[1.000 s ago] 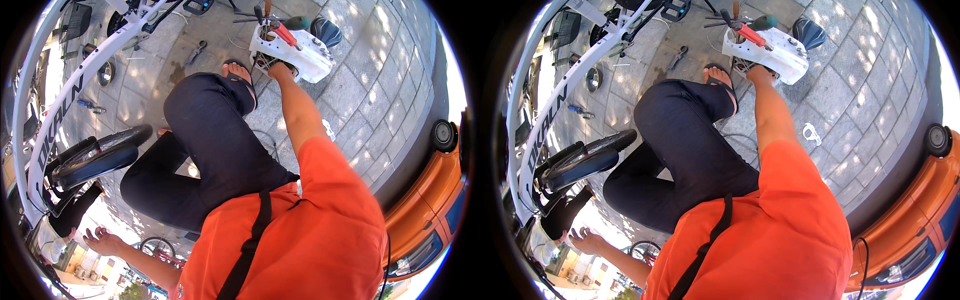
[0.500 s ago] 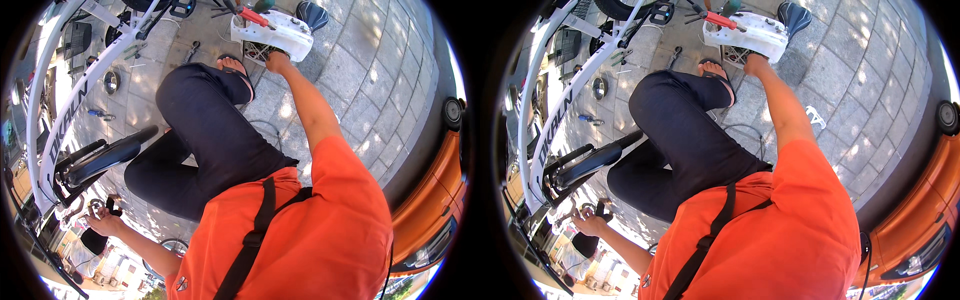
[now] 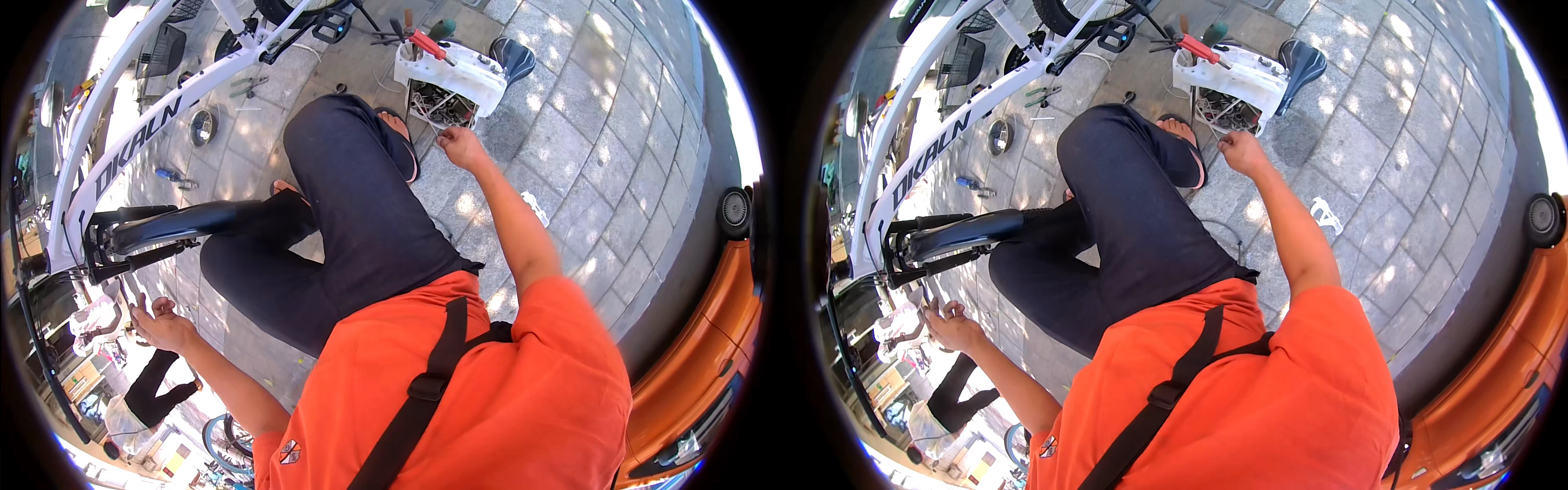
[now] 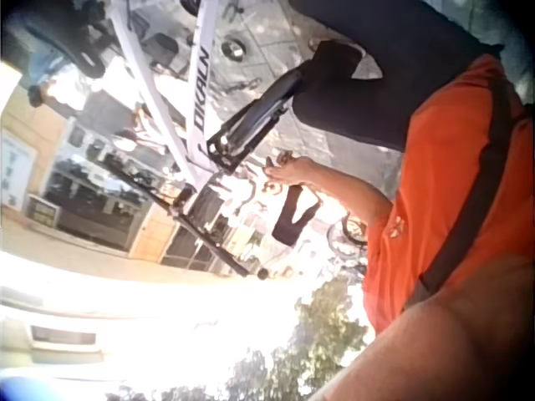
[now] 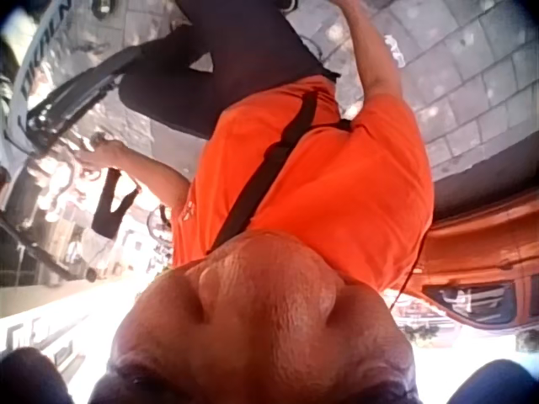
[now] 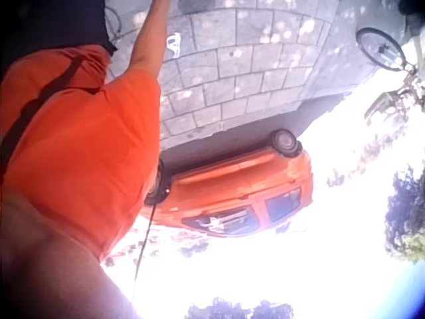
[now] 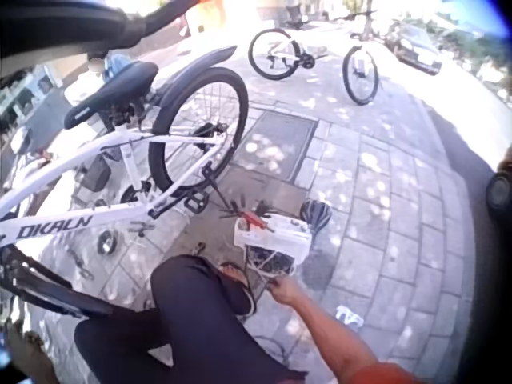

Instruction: The person uses an Allen wrench to tighten bolts on the bicycle handlebars and stem. They then attach a white plastic water bottle cage to the frame of the bicycle, securing it with the tool.

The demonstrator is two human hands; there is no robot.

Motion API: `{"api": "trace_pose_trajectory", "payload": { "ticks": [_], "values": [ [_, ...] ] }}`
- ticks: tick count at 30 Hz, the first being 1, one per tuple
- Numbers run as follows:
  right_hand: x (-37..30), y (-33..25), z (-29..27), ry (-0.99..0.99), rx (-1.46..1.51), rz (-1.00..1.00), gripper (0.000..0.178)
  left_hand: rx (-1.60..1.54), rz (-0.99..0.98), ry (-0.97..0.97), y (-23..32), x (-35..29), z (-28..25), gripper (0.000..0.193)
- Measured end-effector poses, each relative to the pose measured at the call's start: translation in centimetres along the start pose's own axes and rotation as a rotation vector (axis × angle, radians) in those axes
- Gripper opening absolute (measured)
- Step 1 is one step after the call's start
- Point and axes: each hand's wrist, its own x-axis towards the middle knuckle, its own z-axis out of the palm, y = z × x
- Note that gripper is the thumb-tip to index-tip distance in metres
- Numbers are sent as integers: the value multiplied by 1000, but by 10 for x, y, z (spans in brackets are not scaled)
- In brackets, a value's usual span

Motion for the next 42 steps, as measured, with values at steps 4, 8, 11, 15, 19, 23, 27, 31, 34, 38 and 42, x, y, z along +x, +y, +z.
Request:
{"api": "trace_pose_trajectory", "payload": {
  "ticks": [4, 8, 11, 15, 19, 23, 27, 31, 34, 38, 42],
  "values": [
    [-2, 2, 5, 89, 14, -17, 31, -8, -8, 7, -10, -5, 6, 45],
    [-45, -69, -6, 74, 130, -95, 34, -19, 97, -155, -12, -20, 11, 39],
    [-76, -133, -27, 188, 288, -338, 16, -65, 264, -464, -18, -32, 37, 35],
    [-94, -281, -46, -25, 706, -464, 15, -265, 112, -648, -26, -38, 79, 36],
    [-61, -414, -7, 24, 376, -669, 24, -349, -294, -661, -36, -16, 145, 46],
    [26, -463, 48, -37, 321, -720, 31, -386, -640, -660, -42, 22, 204, 65],
    [104, -478, 70, -73, 137, -554, 36, -293, -599, -562, -69, 42, 250, 77],
    [165, -477, 97, 27, 191, -525, 40, -368, -740, -539, -91, 36, 265, 81],
    [199, -466, 113, -73, 230, -390, 38, -378, -823, -547, -84, 30, 271, 85],
    [200, -480, 124, -218, 271, -222, 40, -345, -815, -437, -90, 44, 276, 79],
    [202, -485, 134, -243, 241, -187, 40, -331, -608, -390, -90, 66, 277, 60]
  ]
}}
